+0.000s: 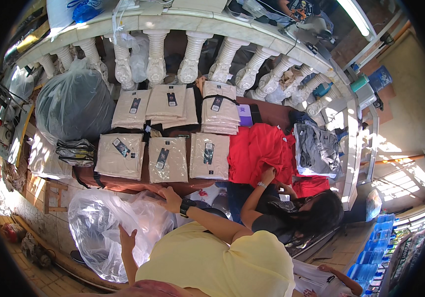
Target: The person organizes packaged garments by placing them into a large plastic bag and rearranging stacks on a table.
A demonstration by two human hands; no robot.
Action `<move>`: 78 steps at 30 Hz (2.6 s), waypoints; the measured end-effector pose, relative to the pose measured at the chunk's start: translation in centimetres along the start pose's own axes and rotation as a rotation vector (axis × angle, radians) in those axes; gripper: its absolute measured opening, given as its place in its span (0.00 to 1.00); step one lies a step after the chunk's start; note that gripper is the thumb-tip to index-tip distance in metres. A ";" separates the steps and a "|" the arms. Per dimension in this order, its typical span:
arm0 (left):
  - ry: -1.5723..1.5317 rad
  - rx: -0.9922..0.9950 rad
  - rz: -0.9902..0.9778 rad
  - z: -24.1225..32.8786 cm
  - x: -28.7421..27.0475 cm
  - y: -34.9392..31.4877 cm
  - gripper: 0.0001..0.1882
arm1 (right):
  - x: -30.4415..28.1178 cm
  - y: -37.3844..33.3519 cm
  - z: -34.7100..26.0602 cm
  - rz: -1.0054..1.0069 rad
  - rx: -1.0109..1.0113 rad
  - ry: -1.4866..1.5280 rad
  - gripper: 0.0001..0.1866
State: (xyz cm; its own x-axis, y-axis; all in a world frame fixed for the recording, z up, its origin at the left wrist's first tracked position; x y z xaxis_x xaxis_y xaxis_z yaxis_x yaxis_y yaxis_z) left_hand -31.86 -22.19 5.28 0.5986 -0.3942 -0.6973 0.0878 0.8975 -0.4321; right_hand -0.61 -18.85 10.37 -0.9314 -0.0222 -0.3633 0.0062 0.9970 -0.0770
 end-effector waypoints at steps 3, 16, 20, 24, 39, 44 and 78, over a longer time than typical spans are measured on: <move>-0.003 -0.003 0.000 0.0 -0.1 0.0 0.50 | 0.1 0.1 0.0 -0.004 0.010 0.002 0.26; -0.001 -0.006 -0.002 0.5 -0.2 -0.4 0.50 | 0.0 -0.1 -0.3 -0.004 0.030 0.015 0.24; 0.011 0.007 0.001 0.4 0.0 -0.3 0.50 | -0.1 0.0 -0.2 0.003 -0.007 0.000 0.24; -0.004 0.003 -0.010 0.6 0.0 -0.3 0.50 | 0.0 -0.1 -0.2 0.001 -0.001 0.029 0.24; 0.012 0.035 0.016 0.7 0.0 -0.4 0.50 | -0.2 -0.2 -0.4 -0.019 0.012 0.013 0.23; -0.013 0.018 0.003 1.1 0.1 -0.4 0.49 | -0.5 -0.4 -0.9 -0.018 0.015 0.001 0.22; 0.002 0.038 0.040 1.6 -0.5 -0.7 0.49 | -0.7 -0.7 -0.2 -0.037 0.032 -0.083 0.20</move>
State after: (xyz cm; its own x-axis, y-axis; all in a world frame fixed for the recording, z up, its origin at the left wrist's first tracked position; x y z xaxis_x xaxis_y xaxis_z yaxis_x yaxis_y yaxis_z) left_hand -30.89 -22.27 6.84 0.6005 -0.3584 -0.7148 0.0941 0.9194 -0.3819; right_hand -0.02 -19.53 10.89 -0.8980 -0.0660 -0.4350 -0.0146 0.9926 -0.1204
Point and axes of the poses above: each hand's wrist, its own y-axis towards the middle knuckle, its own x-axis out of the palm, z = x × y, the point moved 7 cm from there along y, towards the middle knuckle, and after that the axes turned 11 degrees about y, right-handed, at the moved point
